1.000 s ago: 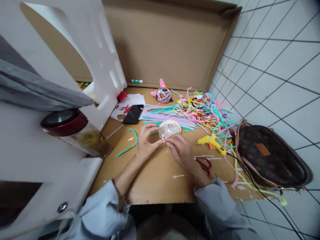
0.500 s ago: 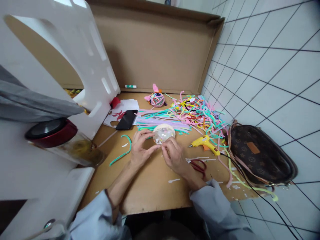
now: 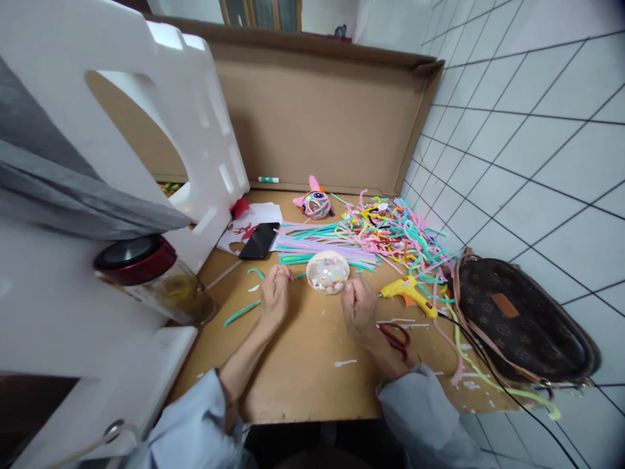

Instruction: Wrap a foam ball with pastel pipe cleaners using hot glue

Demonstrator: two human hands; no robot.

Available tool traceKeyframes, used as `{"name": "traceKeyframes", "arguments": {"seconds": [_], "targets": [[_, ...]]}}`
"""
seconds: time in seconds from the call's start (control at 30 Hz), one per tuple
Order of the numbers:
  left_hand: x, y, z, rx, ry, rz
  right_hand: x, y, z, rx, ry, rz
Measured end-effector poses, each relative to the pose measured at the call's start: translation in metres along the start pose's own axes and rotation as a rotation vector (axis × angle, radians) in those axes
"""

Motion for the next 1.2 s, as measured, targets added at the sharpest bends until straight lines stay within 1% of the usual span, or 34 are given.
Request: {"name": "traceKeyframes", "arguments": {"seconds": [0.13,0.23,0.33,0.43,0.53,0.6,0.7,0.83,0.9,1.0,1.03,1.07,1.13,1.2], "targets": [[-0.003,-0.008,0.001,-0.096,0.044,0.061,0.003,0.009,0.004,0.088,0.054,-0.021],[-0.005,-0.007,0.003,-0.120,0.075,0.074,0.006,0.021,0.010,0.136,0.119,-0.086],[-0.008,-0.005,0.005,-0.091,0.087,0.052,0.009,0.035,0.014,0.143,0.198,-0.189],[-0.011,-0.009,0.004,-0.036,0.091,0.043,0.013,0.046,0.015,0.124,0.264,-0.265],[-0.016,-0.016,0.003,0.021,0.108,0.061,0.015,0.052,0.010,0.066,0.238,-0.290],[-0.019,-0.020,0.000,0.004,0.101,0.076,0.016,0.053,0.007,0.042,0.195,-0.287],[-0.021,-0.020,0.000,-0.040,0.108,0.089,0.017,0.051,0.006,0.085,0.143,-0.262],[-0.024,-0.018,0.005,-0.095,0.153,0.097,0.016,0.045,0.005,0.164,0.103,-0.161],[-0.028,-0.017,0.011,-0.142,0.195,0.087,0.016,0.042,0.006,0.187,0.112,-0.113],[-0.036,-0.015,0.026,-0.226,0.308,0.071,0.016,0.040,0.009,0.218,0.162,-0.087],[-0.039,-0.015,0.033,-0.272,0.396,0.077,0.016,0.039,0.010,0.227,0.179,-0.085],[-0.041,-0.015,0.038,-0.287,0.432,0.077,0.016,0.038,0.011,0.229,0.189,-0.082],[-0.046,-0.017,0.043,-0.307,0.466,0.069,0.015,0.035,0.011,0.218,0.197,-0.059],[-0.048,-0.017,0.042,-0.321,0.459,0.048,0.015,0.026,0.010,0.210,0.186,-0.007]]}}
Point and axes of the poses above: each hand's wrist, its own x-axis away from the middle knuckle, its own z-axis out of the back of the hand, y = z × x, the point moved 6 cm from there along -x, towards the middle knuckle, and after that the axes turned 14 degrees about z, right-handed, at the moved point
